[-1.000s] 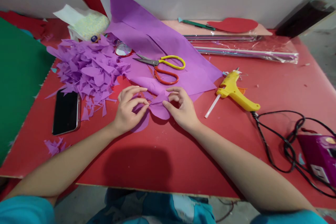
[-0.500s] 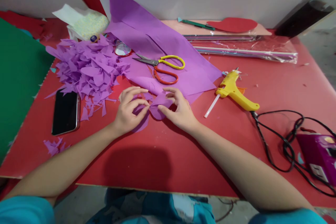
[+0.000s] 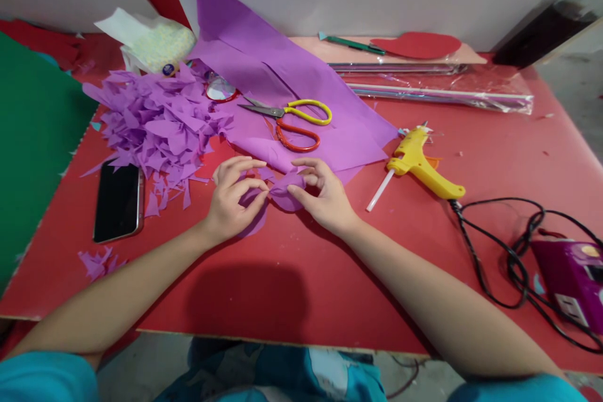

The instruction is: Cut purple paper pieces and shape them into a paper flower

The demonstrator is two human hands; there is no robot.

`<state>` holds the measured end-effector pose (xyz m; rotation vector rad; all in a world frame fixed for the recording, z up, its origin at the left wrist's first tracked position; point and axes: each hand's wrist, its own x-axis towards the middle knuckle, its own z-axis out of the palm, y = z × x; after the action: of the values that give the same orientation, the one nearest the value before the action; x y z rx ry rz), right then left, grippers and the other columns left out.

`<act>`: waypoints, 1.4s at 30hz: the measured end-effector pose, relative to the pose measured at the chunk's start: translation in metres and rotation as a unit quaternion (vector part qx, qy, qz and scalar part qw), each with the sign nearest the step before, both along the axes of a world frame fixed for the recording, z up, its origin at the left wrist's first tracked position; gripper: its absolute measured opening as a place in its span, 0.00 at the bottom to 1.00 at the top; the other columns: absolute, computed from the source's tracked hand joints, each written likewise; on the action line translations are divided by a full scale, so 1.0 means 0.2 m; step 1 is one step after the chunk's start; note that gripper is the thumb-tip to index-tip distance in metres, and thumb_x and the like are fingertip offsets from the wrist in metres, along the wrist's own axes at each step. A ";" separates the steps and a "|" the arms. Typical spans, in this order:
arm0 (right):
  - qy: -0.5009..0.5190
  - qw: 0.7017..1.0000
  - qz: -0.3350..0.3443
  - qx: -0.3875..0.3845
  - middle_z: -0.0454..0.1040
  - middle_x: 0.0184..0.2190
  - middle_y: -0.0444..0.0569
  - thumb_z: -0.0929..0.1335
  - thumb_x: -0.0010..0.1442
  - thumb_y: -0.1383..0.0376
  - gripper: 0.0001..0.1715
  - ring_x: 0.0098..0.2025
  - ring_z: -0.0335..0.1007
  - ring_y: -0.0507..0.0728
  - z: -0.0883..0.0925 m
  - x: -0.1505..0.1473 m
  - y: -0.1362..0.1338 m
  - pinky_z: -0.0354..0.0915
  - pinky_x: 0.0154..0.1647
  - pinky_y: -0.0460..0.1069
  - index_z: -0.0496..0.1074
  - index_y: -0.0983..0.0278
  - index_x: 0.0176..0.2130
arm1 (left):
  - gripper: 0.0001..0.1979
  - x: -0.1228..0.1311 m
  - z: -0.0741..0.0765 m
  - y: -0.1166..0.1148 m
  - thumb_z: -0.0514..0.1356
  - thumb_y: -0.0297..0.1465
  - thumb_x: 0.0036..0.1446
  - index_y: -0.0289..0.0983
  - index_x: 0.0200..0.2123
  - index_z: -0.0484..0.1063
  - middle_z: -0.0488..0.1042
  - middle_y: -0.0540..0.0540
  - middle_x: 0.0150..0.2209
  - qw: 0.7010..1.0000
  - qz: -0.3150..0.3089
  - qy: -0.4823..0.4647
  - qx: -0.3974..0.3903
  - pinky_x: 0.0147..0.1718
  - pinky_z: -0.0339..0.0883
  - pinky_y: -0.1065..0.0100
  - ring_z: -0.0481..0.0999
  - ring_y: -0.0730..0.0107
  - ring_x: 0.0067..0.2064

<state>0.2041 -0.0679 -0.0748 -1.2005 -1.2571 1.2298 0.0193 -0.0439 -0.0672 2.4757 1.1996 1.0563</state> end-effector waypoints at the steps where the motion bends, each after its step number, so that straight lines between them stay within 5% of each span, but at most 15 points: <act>1: -0.009 1.000 -0.015 0.008 0.68 0.26 0.41 0.69 0.51 0.62 0.20 0.28 0.68 0.51 -0.01 0.00 0.00 0.66 0.30 0.47 0.63 0.61 0.44 | 0.03 0.00 0.00 0.00 0.59 0.29 0.53 0.39 0.27 0.71 0.73 0.45 0.46 1.000 0.003 0.000 -0.002 0.50 0.56 0.54 0.65 0.59 0.51; 7: -0.195 0.974 -0.101 0.054 0.66 0.20 0.39 0.66 0.54 0.65 0.10 0.25 0.65 0.51 -0.03 -0.01 -0.01 0.63 0.32 0.48 0.65 0.62 0.39 | 0.04 0.01 0.01 0.00 0.60 0.28 0.52 0.39 0.26 0.72 0.73 0.46 0.47 0.998 0.029 0.015 -0.059 0.49 0.56 0.54 0.65 0.59 0.50; 13: -0.358 0.921 -0.107 0.107 0.68 0.26 0.45 0.65 0.49 0.70 0.10 0.30 0.67 0.54 -0.01 -0.03 -0.03 0.63 0.32 0.49 0.68 0.63 0.35 | 0.03 0.01 0.00 0.00 0.60 0.27 0.49 0.39 0.25 0.72 0.72 0.48 0.47 0.988 0.004 0.067 -0.139 0.50 0.52 0.52 0.63 0.58 0.52; 18: -0.376 0.912 -0.110 0.121 0.67 0.24 0.45 0.64 0.49 0.71 0.09 0.30 0.66 0.55 -0.01 -0.02 -0.02 0.64 0.32 0.50 0.69 0.63 0.33 | 0.04 0.01 0.00 0.00 0.60 0.26 0.49 0.38 0.24 0.71 0.72 0.48 0.48 0.985 0.002 0.084 -0.152 0.49 0.51 0.52 0.63 0.58 0.53; 28: -0.266 0.956 -0.091 0.084 0.68 0.25 0.41 0.64 0.53 0.67 0.12 0.26 0.67 0.52 0.00 0.01 -0.03 0.62 0.32 0.50 0.64 0.61 0.40 | 0.03 0.01 0.02 0.00 0.60 0.27 0.49 0.39 0.25 0.71 0.73 0.48 0.47 0.992 0.022 0.035 -0.121 0.51 0.52 0.54 0.65 0.60 0.51; 34: -0.341 0.931 -0.077 0.104 0.68 0.23 0.42 0.64 0.51 0.70 0.14 0.29 0.65 0.55 0.00 -0.01 -0.02 0.61 0.34 0.51 0.62 0.62 0.40 | 0.03 0.01 0.01 0.00 0.59 0.27 0.50 0.39 0.25 0.71 0.73 0.48 0.47 0.990 -0.013 0.064 -0.128 0.51 0.51 0.53 0.63 0.59 0.53; 38: -0.411 0.882 -0.084 0.216 0.68 0.32 0.50 0.65 0.52 0.69 0.09 0.37 0.62 0.59 0.00 -0.02 -0.04 0.60 0.38 0.54 0.66 0.63 0.37 | 0.04 0.00 0.00 0.00 0.58 0.28 0.52 0.39 0.26 0.71 0.72 0.48 0.47 0.986 -0.027 0.085 -0.138 0.50 0.50 0.53 0.62 0.59 0.53; 42: -0.460 0.843 0.001 0.278 0.67 0.42 0.54 0.65 0.55 0.66 0.04 0.44 0.60 0.62 0.01 -0.04 -0.07 0.56 0.42 0.58 0.71 0.62 0.32 | 0.04 0.00 0.00 -0.01 0.58 0.29 0.52 0.39 0.27 0.72 0.71 0.48 0.49 0.984 -0.040 0.108 -0.139 0.52 0.48 0.52 0.61 0.59 0.54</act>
<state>0.1967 -0.0813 -0.0736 -1.3562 -2.1142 0.1469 0.0192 -0.0453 -0.0674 2.4370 1.2002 0.5669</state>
